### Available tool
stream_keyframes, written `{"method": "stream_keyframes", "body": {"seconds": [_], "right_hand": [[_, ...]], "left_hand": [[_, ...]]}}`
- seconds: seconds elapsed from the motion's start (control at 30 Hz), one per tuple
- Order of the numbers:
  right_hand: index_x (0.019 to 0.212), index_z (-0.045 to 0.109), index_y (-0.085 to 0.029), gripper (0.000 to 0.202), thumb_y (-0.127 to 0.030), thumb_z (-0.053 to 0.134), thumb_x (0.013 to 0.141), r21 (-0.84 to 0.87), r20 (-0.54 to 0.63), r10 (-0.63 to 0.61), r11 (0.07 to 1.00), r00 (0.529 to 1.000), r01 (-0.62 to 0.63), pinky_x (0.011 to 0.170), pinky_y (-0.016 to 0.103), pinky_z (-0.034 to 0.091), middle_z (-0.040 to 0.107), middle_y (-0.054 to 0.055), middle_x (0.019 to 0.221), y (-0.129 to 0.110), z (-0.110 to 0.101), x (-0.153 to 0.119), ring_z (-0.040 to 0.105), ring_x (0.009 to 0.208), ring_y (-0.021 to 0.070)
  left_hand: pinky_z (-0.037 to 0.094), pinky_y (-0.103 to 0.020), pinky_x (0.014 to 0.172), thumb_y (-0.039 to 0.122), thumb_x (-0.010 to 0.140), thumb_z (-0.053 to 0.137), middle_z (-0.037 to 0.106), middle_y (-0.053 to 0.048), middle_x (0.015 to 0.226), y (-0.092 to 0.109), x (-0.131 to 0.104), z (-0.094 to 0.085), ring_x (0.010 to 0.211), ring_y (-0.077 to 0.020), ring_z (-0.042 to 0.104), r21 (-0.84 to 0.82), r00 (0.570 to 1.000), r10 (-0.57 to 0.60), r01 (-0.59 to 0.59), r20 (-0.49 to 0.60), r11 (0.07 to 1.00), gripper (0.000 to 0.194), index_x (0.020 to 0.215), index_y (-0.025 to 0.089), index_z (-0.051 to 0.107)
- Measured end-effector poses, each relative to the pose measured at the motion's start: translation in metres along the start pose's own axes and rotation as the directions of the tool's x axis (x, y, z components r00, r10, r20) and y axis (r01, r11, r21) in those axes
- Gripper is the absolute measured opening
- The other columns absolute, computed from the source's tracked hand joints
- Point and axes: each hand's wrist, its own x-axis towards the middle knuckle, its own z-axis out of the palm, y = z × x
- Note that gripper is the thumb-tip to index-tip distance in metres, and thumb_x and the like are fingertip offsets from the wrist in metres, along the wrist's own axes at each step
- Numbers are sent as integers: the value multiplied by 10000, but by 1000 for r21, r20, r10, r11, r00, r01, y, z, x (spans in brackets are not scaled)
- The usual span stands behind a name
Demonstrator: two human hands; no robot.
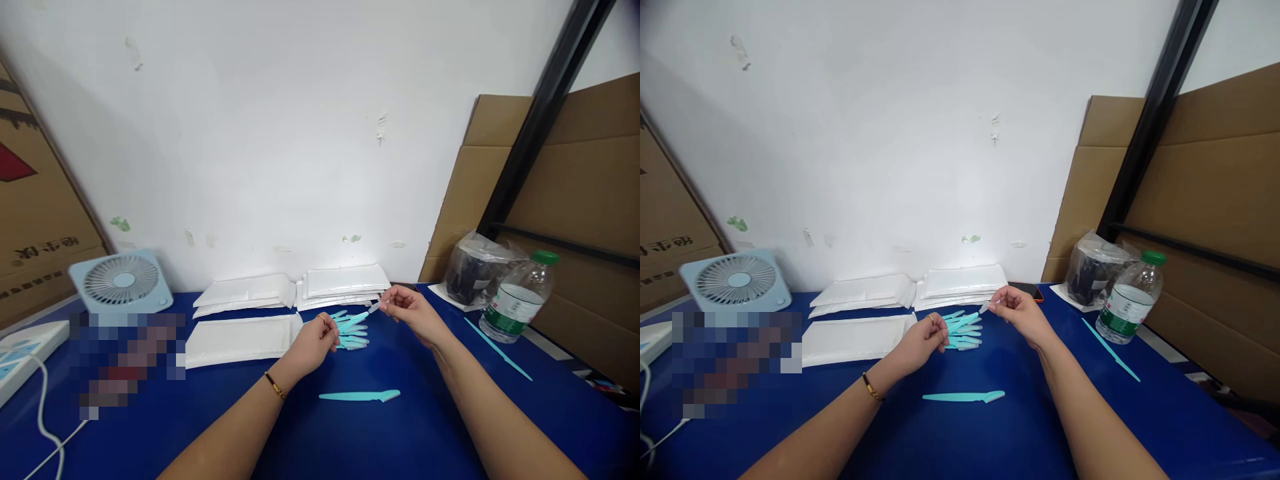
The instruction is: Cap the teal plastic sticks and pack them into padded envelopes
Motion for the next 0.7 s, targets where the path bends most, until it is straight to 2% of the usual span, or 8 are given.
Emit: {"method": "stream_keyframes", "body": {"seconds": [0.17, 0.4, 0.6, 0.7], "right_hand": [[779, 623, -180, 267, -376, 734, 635, 5, 12, -39, 999, 999, 39, 585, 258, 435, 602, 3, 670, 1, -2, 0, 542, 602, 120], [763, 645, -175, 220, -350, 724, 655, -30, 91, -75, 996, 993, 78, 607, 276, 454, 619, 11, 646, 0, -1, -2, 561, 606, 133], [750, 679, -185, 214, -373, 715, 655, -149, 161, -61, 985, 985, 86, 635, 292, 469, 666, 39, 725, -2, 4, -4, 593, 675, 169], [763, 705, -190, 217, -386, 690, 670, -231, 262, -44, 967, 964, 107, 687, 303, 480, 688, 51, 799, -3, 5, -3, 613, 758, 198]], "left_hand": [[382, -241, 603, 296, 802, 440, 589, 4, 718, 4, 0, -2, 604, -105, 515, -89, 998, -64, 63, -9, 994, 115, 796, 181, 442], [324, -216, 539, 425, 794, 466, 561, 18, 682, 9, -2, -8, 527, -80, 405, -137, 991, -137, 134, -13, 981, 250, 788, 176, 450], [322, -219, 544, 472, 806, 439, 558, 4, 678, 7, -2, -12, 534, -84, 393, -61, 993, -114, 115, 22, 991, 313, 761, 164, 471], [338, -233, 552, 449, 823, 411, 578, -4, 681, 6, -1, -11, 552, -103, 428, 44, 995, -90, 87, 53, 995, 300, 783, 164, 497]]}}
